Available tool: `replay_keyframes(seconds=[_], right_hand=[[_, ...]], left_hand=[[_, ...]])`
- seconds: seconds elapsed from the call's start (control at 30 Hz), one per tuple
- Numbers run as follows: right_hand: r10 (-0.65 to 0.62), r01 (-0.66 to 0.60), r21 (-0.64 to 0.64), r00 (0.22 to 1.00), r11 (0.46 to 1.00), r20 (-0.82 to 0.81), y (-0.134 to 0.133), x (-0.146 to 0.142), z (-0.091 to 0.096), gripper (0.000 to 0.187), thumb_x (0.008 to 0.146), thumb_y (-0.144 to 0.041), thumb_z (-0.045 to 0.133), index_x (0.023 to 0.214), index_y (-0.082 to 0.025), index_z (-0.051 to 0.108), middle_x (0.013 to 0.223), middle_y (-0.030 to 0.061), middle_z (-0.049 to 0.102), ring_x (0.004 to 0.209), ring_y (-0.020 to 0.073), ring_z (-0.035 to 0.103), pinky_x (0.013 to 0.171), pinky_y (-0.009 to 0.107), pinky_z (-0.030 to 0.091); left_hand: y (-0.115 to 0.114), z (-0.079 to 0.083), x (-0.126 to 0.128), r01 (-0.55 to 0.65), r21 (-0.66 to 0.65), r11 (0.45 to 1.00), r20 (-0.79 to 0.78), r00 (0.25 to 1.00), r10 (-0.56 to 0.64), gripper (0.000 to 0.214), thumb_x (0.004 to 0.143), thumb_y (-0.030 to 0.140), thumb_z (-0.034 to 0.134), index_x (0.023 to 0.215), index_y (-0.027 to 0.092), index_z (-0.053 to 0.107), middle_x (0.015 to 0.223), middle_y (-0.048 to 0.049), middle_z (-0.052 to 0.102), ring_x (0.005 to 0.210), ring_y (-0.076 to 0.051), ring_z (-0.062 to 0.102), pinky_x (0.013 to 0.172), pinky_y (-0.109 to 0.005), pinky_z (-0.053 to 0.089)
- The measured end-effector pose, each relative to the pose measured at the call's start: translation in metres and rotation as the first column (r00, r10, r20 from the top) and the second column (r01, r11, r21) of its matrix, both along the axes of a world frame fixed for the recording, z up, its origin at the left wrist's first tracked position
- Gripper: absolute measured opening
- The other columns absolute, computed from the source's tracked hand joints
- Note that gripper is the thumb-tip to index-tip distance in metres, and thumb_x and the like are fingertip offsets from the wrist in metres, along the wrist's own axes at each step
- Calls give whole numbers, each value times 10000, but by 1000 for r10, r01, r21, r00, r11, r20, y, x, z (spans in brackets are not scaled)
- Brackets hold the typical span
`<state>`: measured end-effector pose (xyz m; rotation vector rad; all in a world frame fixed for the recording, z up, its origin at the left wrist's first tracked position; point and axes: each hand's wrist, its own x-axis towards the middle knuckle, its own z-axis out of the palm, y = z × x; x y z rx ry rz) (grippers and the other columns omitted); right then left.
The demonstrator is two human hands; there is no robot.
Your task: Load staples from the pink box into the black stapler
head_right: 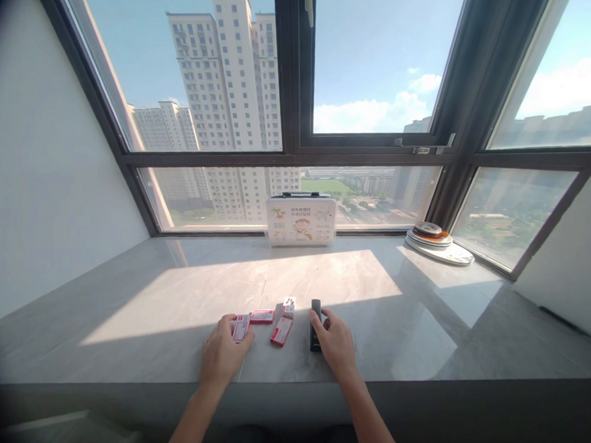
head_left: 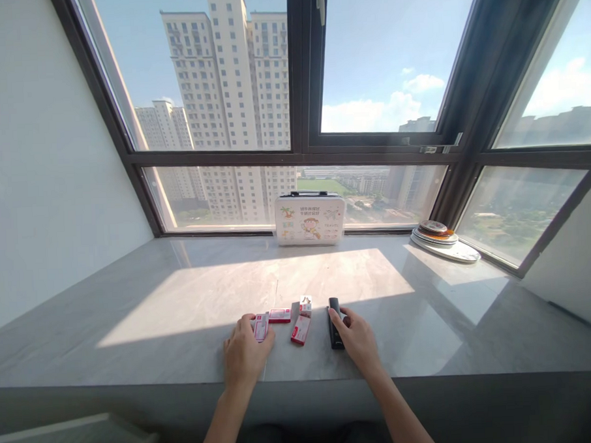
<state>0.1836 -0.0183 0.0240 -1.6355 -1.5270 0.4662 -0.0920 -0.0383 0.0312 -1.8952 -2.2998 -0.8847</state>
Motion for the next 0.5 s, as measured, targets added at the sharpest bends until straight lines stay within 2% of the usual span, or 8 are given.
replay_keyframes(seconds=[0.13, 0.23, 0.37, 0.5], right_hand=[[-4, 4, 5, 1000, 1000, 1, 0, 0, 0, 579, 940, -694, 420, 1088, -224, 724, 645, 2, 635, 618, 193, 601, 569, 277, 331], [-10, 10, 9, 1000, 1000, 8, -1, 0, 0, 577, 939, -690, 419, 1076, -222, 728, 651, 6, 639, 625, 195, 606, 573, 277, 335], [-7, 7, 6, 1000, 1000, 4, -2, 0, 1, 569, 941, -684, 414, 1064, -226, 728, 653, 8, 643, 619, 192, 607, 564, 277, 333], [-6, 6, 16, 1000, 1000, -9, -3, 0, 2, 554, 939, -680, 428, 1068, -231, 727, 633, 1, 635, 607, 189, 607, 559, 276, 330]], left_hand=[[-10, -2, -6, 12, -36, 999, -60, 998, -14, 318, 868, 422, 609, 1135, 251, 586, 1057, -57, 675, 1029, -275, 600, 811, -345, 376], [-11, 4, -3, -6, -59, 998, -92, 996, 0, 288, 879, 454, 605, 1090, 261, 632, 1047, -64, 658, 1035, -284, 583, 807, -348, 377], [-11, 15, 24, -3, 50, 999, -121, 993, 9, 288, 932, 449, 550, 1108, 253, 667, 1080, -86, 620, 1057, -285, 557, 819, -357, 394], [-11, 15, 64, 140, 95, 986, -110, 986, -129, 292, 993, 398, 456, 1025, 258, 710, 1060, -83, 627, 1058, -276, 550, 870, -376, 400]])
